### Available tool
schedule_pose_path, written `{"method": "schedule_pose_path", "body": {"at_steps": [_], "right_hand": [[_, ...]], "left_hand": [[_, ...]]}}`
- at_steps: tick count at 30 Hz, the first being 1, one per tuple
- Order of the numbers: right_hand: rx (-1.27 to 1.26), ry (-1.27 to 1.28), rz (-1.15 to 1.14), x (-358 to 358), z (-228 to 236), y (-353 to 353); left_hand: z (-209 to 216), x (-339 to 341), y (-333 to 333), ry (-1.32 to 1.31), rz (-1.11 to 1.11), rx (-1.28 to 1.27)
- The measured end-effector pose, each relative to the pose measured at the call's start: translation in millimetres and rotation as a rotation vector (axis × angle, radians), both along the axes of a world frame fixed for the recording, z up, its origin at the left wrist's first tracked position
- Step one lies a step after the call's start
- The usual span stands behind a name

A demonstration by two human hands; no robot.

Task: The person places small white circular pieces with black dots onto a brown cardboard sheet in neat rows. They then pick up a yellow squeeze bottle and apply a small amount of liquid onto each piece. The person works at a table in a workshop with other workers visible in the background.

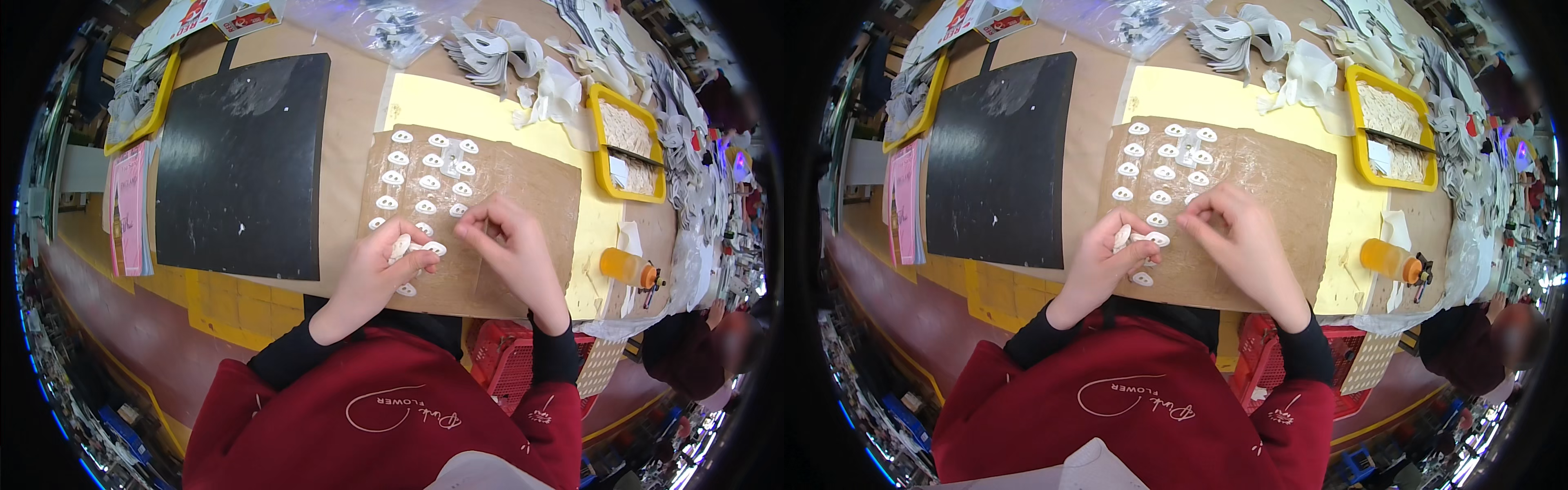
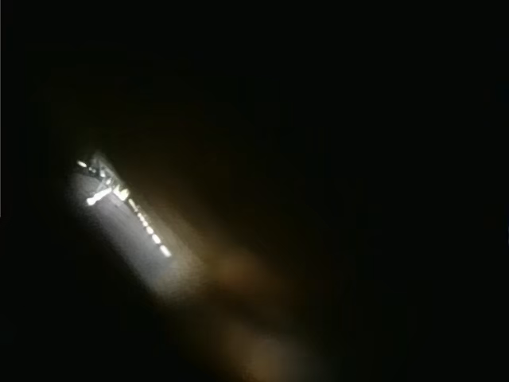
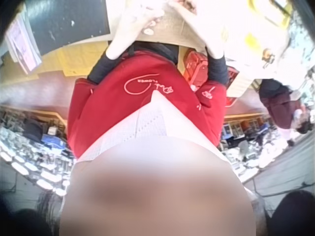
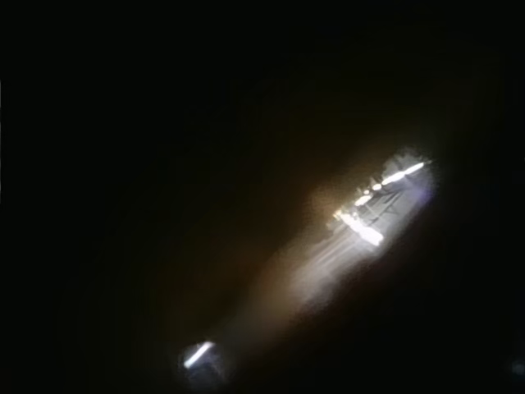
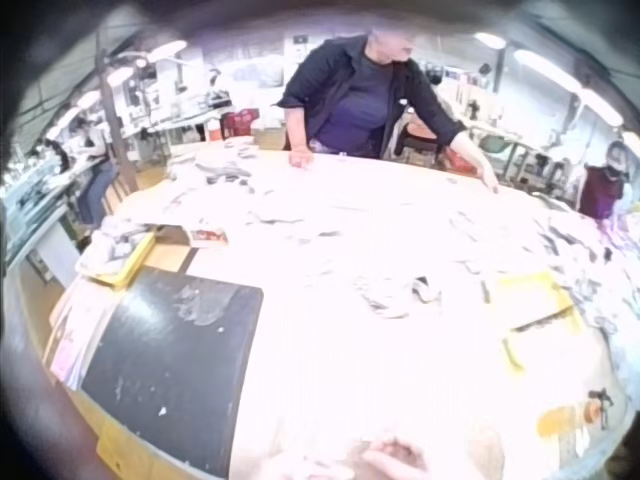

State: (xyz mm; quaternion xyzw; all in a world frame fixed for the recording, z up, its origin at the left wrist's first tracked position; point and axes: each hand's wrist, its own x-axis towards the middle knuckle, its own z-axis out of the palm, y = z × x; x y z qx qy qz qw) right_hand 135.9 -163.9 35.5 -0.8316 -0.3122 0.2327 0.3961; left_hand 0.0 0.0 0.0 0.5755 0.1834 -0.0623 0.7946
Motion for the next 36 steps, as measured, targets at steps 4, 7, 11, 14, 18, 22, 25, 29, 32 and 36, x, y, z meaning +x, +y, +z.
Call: {"method": "schedule_pose_path", "body": {"at_steps": [4,7,11,14,18,22,25,29,32,36], "right_hand": [[0.102,0.119,0.062,-13.5,0.0,-4.1],[0.098,0.144,-0.001,-12.5,-1.6,-11.7],[0.038,0.288,-0.192,3.9,-11.8,-19.0],[-0.014,0.092,-0.099,4.6,-24.9,-16.5],[-0.066,0.026,0.003,3.2,-29.3,-15.3],[-0.116,0.0,-0.008,2.5,-29.5,-12.9],[-0.103,-0.123,-0.009,0.8,-33.8,-9.2],[-0.109,-0.265,-0.021,-4.6,-37.8,-7.6],[-0.097,-0.405,-0.065,-11.9,-37.3,-5.9],[0.024,-0.441,-0.113,-23.1,-26.2,-1.9]], "left_hand": [[-3.3,3.1,-6.6,-0.068,-0.013,0.07],[-4.9,2.5,-9.8,-0.031,0.017,-0.033],[-6.8,3.9,-0.7,-0.039,0.14,-0.425],[-2.3,1.0,7.3,-0.011,0.224,-0.62],[-0.5,-1.0,13.4,0.016,0.251,-0.806],[-1.8,-1.0,12.5,0.043,0.27,-0.914],[-2.6,-0.7,10.1,0.078,0.31,-0.978],[-3.4,0.5,8.0,0.061,0.339,-1.102],[-2.8,3.0,6.3,0.078,0.379,-1.097],[0.9,8.4,1.8,0.052,0.438,-1.049]]}}
